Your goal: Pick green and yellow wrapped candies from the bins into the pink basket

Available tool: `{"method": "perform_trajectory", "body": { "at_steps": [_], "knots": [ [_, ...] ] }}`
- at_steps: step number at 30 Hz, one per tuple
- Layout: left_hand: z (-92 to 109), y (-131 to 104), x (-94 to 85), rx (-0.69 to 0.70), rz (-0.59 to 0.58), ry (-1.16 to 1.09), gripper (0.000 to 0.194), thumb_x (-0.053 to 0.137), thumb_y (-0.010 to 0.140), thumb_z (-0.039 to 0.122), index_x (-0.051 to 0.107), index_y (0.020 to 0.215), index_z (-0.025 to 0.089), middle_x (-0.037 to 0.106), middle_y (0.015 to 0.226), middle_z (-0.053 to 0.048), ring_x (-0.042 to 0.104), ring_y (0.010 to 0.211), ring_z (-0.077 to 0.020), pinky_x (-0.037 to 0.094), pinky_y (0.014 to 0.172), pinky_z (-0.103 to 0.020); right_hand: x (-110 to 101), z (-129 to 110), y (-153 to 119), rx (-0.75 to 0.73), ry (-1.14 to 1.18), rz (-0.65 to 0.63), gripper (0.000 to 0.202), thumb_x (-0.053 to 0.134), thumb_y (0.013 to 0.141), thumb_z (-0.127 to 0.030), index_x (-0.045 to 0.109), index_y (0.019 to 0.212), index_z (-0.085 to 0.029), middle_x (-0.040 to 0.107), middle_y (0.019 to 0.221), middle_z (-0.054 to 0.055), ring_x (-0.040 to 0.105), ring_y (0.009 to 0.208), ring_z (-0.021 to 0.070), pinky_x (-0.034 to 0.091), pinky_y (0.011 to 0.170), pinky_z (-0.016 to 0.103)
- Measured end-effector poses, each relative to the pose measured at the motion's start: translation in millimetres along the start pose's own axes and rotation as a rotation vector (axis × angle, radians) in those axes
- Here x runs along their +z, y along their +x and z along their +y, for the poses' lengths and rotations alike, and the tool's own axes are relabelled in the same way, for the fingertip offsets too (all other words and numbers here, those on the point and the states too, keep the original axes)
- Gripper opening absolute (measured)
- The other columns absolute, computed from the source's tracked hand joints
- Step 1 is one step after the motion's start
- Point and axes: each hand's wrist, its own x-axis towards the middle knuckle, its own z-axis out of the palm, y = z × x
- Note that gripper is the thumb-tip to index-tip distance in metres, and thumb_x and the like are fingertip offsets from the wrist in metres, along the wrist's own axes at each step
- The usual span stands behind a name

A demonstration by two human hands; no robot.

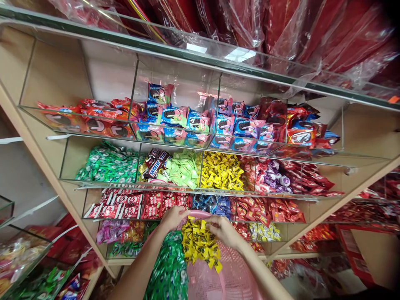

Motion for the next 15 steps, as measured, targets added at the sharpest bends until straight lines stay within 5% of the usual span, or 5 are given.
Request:
{"method": "perform_trajectory", "body": {
  "at_steps": [6, 15],
  "knots": [
    [3, -2, -2.1, 0.017, 0.002, 0.011, 0.055, 0.034, 0.072, 0.068, 0.055, 0.066, 0.018, 0.058, 0.067, 0.002, 0.048, 0.060, -0.0110, 0.024, 0.052, -0.019, -4, -1, -16, 0.063, -0.207, -0.036, 0.023, 0.047, 0.077, -0.020, 0.064, 0.092, -0.020, 0.061, 0.097, 0.007, 0.056, 0.088, 0.0201, 0.041, 0.077, 0.029],
    [4, -2, -1.5, 0.016, 0.008, 0.023, 0.052, 0.036, 0.073, 0.065, 0.054, 0.063, 0.018, 0.051, 0.057, 0.003, 0.044, 0.055, -0.0099, 0.022, 0.051, -0.019, 19, 18, -15, 0.038, -0.309, -0.039, 0.014, 0.047, 0.070, -0.010, 0.054, 0.080, -0.018, 0.056, 0.086, 0.006, 0.052, 0.080, 0.0192, 0.040, 0.071, 0.029]
  ]
}}
